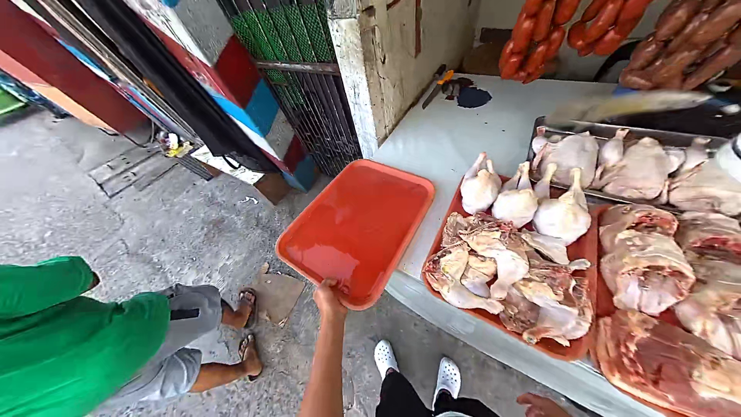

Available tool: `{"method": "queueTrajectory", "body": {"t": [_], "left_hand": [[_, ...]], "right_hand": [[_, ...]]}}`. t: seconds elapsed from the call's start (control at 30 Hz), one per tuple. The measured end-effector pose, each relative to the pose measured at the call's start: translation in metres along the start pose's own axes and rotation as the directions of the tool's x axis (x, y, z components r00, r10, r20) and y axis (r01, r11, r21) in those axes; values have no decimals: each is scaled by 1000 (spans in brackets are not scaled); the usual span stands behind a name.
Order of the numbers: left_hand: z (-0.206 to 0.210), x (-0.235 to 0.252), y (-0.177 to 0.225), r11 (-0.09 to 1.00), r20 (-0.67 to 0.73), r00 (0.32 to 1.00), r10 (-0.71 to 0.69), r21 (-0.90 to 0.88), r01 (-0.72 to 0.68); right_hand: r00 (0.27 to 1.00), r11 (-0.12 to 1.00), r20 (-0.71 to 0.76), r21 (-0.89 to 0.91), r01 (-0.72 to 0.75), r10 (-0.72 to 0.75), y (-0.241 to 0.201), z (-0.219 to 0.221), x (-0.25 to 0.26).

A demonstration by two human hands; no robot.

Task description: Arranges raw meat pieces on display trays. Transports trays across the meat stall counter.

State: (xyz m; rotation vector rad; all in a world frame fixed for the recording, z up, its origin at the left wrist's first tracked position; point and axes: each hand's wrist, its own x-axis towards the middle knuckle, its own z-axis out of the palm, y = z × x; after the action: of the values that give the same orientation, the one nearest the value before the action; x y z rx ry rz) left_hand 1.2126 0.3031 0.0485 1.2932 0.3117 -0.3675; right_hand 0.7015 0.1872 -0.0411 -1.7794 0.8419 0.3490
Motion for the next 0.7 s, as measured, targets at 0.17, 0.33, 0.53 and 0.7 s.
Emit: {"method": "queueTrajectory", "body": {"t": [0.17,0.33,0.53,0.7], "left_hand": [[-46,-39,38,993,17,993,120,-6,-120],[-94,-88,83,978,94,975,203,38,-207],[-161,-141,111,973,174,970,170,124,-193],[-218,-178,112,969,335,933,134,151,-194]], "right_hand": [[989,993,96,0,-116,115,16,17,32],[998,1000,63,20,-24,23,-44,26,24],[975,943,-178,280,179,-133,-102,54,-15],[869,779,-484,507,369,-97,-128,54,-71]]}}
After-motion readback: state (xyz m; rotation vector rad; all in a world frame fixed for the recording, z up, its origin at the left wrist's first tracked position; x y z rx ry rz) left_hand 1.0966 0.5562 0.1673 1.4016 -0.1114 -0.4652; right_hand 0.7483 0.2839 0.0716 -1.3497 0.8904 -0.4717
